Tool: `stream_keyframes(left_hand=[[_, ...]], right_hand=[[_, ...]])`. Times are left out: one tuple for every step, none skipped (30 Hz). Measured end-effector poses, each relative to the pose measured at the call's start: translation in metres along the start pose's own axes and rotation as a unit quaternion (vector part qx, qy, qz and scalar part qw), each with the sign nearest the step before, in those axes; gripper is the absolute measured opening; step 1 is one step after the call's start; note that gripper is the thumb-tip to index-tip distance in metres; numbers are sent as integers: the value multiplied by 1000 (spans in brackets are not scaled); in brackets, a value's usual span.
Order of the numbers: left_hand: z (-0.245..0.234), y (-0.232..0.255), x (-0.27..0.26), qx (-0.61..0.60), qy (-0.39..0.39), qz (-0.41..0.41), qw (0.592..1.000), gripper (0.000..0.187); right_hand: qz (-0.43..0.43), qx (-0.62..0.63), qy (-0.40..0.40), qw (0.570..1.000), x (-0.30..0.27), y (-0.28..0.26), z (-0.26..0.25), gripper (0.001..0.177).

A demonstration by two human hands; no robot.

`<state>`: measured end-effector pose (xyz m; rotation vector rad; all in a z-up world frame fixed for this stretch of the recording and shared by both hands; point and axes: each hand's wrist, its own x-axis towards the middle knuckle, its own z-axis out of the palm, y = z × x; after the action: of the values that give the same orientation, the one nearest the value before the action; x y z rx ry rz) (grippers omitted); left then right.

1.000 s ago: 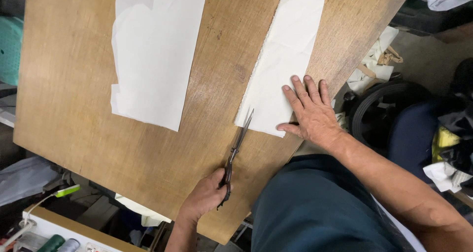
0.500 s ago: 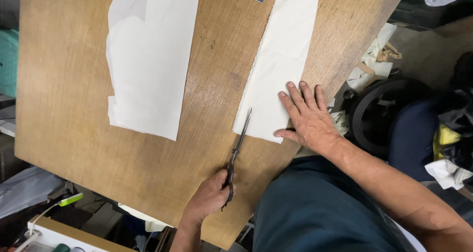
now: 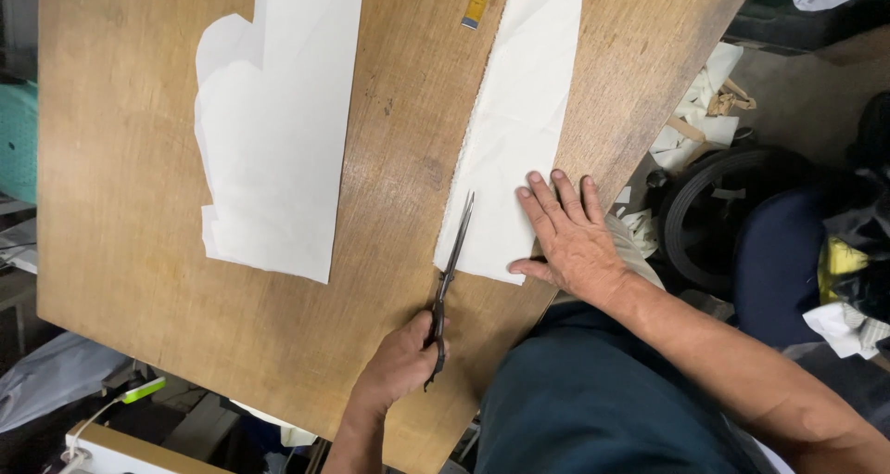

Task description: The person uses shears to cut a large piece of white fabric into strips and smaller pieces on a wooden table. They measure the fabric with a yellow tape measure and cut along the lines. The person then gathers the cut pieces and places them into a pile on the floor.

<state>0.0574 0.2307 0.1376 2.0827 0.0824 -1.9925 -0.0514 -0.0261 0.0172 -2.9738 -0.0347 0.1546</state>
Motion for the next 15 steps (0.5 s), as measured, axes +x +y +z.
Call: stream_keyframes(left_hand=[[-1,3,-4,2,0,0,1000,42],[-2,7,-7,-17,2,-7,1000,34],[-3,10,-10,-34,4,-14,999,29],[-3,11,-9,-32,4,-14,999,29],[-3,12,-8,-45,1,-20,999,29],[-3,12,-8,-59,-3,-25,998,30],[-4,16,-5,-58,-2,-25,998,30],[-5,19,-2,-34,11,-15,999,26],[-5,22,1,-11,23,-6,1000,22],[-5,24,1,-12,23,-7,1000,22],[-6,26,1,-11,22,-1,1000,21],[-7,29,2,-10,22,5,1000,21],[-6,27,3,-9,22,4,1000,21],[-5,27,4,-29,20,-3,999,22],[-5,26,6,-47,17,-10,999,22]], right_hand=[[1,0,0,1000,0,0,-1,118],[1,-14,2,1000,1,0,-1,118],[0,-28,4,1000,1,0,-2,117],[2,-28,4,1000,0,0,-1,117],[3,-29,1,1000,0,0,-1,118],[4,-31,-3,1000,0,0,0,119],[4,-31,-2,1000,0,1,0,119],[1,-20,1,1000,0,2,0,118],[-3,-8,2,1000,-1,1,0,118],[-4,-8,2,1000,-1,1,0,118],[-4,-15,3,1000,-1,1,-1,118],[-5,-22,4,1000,0,2,-2,118],[-4,-21,5,1000,0,2,-1,118],[-5,-19,10,1000,0,3,0,119],[-5,-17,15,1000,-1,3,1,120]])
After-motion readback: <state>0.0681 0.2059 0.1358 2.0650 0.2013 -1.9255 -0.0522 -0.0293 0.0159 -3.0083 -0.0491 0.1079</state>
